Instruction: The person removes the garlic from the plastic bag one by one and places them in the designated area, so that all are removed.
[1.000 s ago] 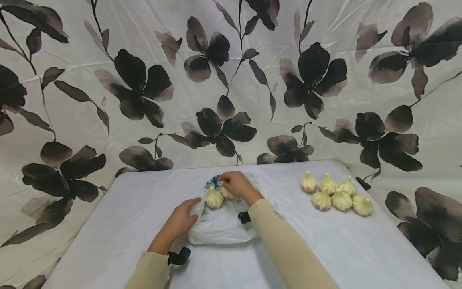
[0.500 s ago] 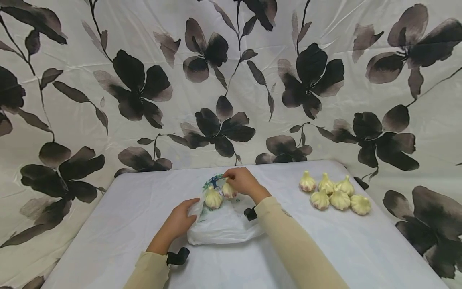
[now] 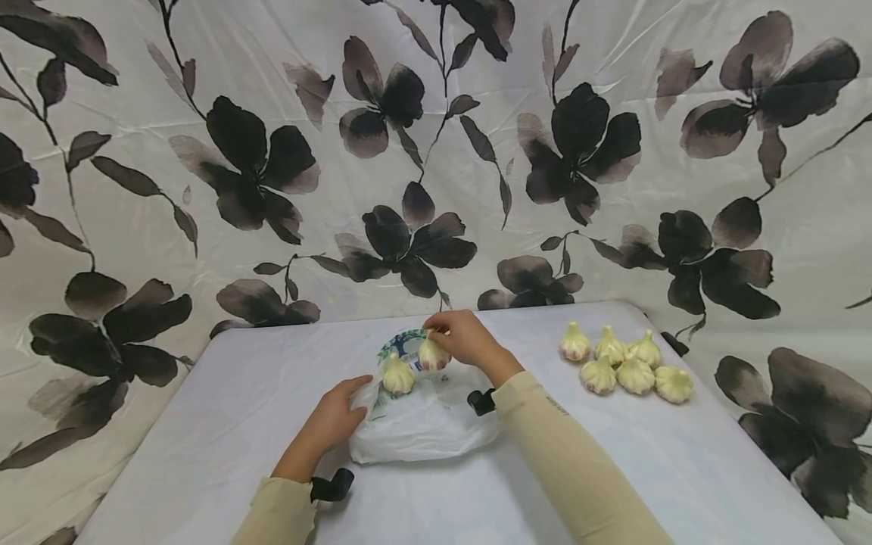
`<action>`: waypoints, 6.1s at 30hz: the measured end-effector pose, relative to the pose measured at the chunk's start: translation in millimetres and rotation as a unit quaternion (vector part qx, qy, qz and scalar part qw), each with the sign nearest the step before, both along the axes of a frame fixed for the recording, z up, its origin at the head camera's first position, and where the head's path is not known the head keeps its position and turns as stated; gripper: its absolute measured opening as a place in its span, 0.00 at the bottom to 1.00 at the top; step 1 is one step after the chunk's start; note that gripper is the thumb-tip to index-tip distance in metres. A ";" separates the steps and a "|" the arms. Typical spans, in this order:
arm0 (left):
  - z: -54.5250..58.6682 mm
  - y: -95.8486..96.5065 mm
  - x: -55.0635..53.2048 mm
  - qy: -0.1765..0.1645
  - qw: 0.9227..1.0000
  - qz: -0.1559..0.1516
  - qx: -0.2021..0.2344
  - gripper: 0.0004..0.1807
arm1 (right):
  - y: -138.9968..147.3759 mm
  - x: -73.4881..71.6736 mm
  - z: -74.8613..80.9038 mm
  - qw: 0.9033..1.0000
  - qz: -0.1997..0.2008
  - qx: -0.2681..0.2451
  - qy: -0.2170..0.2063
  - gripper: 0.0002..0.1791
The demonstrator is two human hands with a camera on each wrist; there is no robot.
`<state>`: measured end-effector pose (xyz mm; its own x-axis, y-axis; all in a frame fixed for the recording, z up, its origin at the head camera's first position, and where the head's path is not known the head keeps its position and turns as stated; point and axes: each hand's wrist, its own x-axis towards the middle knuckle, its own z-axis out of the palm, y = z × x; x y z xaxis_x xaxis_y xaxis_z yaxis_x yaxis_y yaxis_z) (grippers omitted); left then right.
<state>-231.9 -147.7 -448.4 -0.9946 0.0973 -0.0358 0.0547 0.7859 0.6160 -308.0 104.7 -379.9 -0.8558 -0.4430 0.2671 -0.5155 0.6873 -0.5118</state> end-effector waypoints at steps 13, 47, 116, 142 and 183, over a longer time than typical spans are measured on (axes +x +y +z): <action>0.6 -1.8 -1.0 -0.005 1.000 -0.001 -0.012 0.31 | 19.8 17.7 17.8 1.000 -0.002 -0.009 0.030 0.12; -3.2 -3.4 -0.4 0.000 1.000 -0.003 -0.009 0.31 | 113.6 47.8 25.6 0.993 -0.021 -0.055 0.106 0.12; -5.5 -3.2 -3.2 -0.026 1.000 0.013 -0.011 0.31 | 278.7 92.4 -5.4 0.990 -0.138 0.035 -0.021 0.12; -6.1 -4.1 -0.6 -0.014 1.000 0.007 -0.010 0.31 | 299.0 96.1 -32.2 0.986 -0.150 0.028 -0.064 0.11; -5.4 -7.1 0.3 -0.019 1.000 0.006 0.001 0.31 | 249.9 77.0 1.4 0.992 -0.111 0.049 -0.019 0.10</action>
<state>-231.6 -154.8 -453.8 -0.9937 0.0854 -0.0727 0.0223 0.7856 0.6183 -231.0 354.5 -378.4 -0.9438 -0.2646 0.1980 -0.3275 0.8288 -0.4538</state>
